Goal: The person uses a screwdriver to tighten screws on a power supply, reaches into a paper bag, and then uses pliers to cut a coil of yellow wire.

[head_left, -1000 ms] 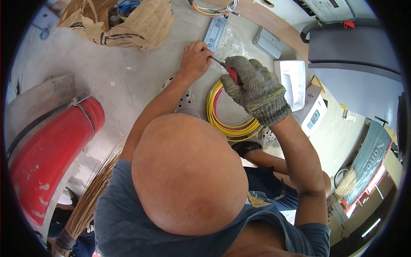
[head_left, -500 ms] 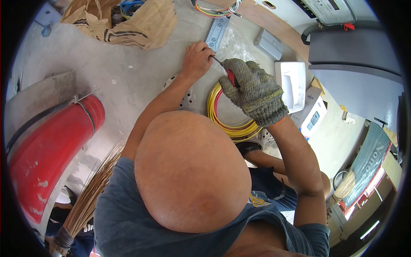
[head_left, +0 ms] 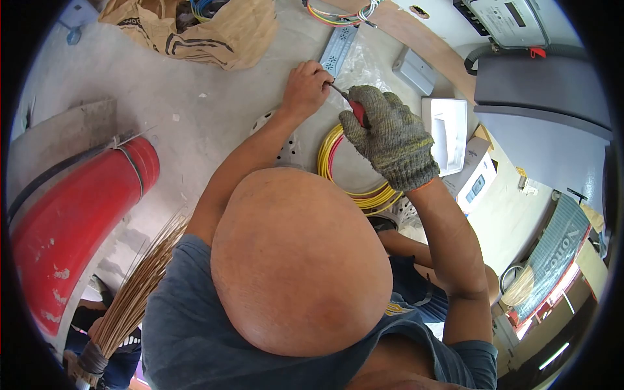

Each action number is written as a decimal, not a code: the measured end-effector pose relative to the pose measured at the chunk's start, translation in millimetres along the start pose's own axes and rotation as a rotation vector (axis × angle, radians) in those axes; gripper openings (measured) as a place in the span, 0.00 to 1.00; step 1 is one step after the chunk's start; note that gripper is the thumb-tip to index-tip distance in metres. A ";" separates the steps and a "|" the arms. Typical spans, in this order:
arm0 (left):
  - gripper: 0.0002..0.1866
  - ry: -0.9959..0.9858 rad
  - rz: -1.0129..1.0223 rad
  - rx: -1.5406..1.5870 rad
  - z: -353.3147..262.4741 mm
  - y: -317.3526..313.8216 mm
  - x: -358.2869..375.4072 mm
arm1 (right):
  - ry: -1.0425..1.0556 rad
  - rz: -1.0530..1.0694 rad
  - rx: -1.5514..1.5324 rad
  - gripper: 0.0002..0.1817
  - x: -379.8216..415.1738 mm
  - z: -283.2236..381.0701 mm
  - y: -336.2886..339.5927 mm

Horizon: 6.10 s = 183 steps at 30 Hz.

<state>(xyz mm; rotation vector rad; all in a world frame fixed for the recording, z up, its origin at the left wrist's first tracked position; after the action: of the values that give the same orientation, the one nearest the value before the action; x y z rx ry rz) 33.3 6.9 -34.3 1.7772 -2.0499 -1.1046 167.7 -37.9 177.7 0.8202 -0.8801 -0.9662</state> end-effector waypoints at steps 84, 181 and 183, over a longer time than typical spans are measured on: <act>0.11 0.229 0.182 -0.289 -22.3 -0.9 9.6 | -0.114 -0.070 -0.115 0.19 25.7 -22.2 39.7; 0.06 1.552 -0.134 1.613 -2.1 -24.5 16.2 | 0.360 -0.150 0.210 0.21 59.9 6.5 -8.1; 0.06 1.538 -0.110 1.635 -0.6 -28.4 17.0 | 0.352 -0.151 0.213 0.22 56.6 5.1 -8.2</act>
<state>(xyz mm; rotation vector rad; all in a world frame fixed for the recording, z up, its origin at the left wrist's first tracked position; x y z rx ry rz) 51.1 -8.6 -57.5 1.7907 -1.3746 2.0001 177.5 -93.7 186.5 1.2119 -0.6272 -0.8322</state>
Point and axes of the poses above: each hand's wrist, its own x-axis away from the middle knuckle, its own y-axis out of the back of the hand, z = x × y, the point moved 3 cm from there along -x, towards the middle knuckle, and after that the axes turned 2 degrees about z, right-handed, at the moved point
